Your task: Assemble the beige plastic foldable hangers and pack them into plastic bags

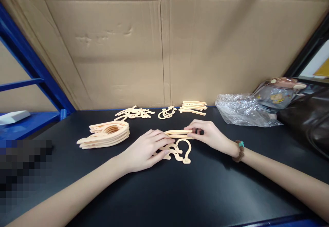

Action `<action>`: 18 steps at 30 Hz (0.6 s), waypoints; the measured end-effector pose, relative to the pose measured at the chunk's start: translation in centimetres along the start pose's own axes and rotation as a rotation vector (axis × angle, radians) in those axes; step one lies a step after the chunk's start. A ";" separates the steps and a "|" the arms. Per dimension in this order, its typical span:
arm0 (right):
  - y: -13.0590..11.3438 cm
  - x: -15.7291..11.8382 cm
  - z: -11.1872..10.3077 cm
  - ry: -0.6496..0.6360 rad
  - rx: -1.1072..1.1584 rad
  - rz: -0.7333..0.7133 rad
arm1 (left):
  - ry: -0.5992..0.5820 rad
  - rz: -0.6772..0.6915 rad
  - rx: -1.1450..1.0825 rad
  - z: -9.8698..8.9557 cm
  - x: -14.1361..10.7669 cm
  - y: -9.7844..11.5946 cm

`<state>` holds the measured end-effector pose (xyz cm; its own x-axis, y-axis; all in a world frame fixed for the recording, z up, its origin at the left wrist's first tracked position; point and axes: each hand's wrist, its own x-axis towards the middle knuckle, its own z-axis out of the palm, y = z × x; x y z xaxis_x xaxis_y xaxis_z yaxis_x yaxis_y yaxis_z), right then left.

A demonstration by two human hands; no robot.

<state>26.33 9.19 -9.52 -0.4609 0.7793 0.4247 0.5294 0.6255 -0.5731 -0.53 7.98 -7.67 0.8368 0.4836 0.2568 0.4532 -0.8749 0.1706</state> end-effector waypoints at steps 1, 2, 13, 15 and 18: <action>0.1 0.0 0.0 0.016 -0.019 0.002 | 0.003 -0.001 0.007 0.0 0.0 0.1; 0.3 0.0 0.0 0.031 -0.040 0.005 | 0.006 -0.001 0.011 -0.1 0.0 0.1; 1.2 0.0 -0.2 -0.014 -0.178 -0.016 | 0.037 -0.018 0.090 0.2 -0.1 -0.8; 0.5 -0.1 -0.6 0.002 -0.230 -0.052 | 0.044 -0.035 0.122 0.3 -0.2 -1.2; -1.4 -0.5 -0.9 0.024 -0.340 -0.086 | 0.091 -0.112 0.132 0.4 -0.1 -1.8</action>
<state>26.47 7.97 -8.35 -0.4988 0.7216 0.4801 0.6983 0.6627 -0.2706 -1.31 9.48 -8.36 0.7502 0.5736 0.3290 0.5837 -0.8082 0.0780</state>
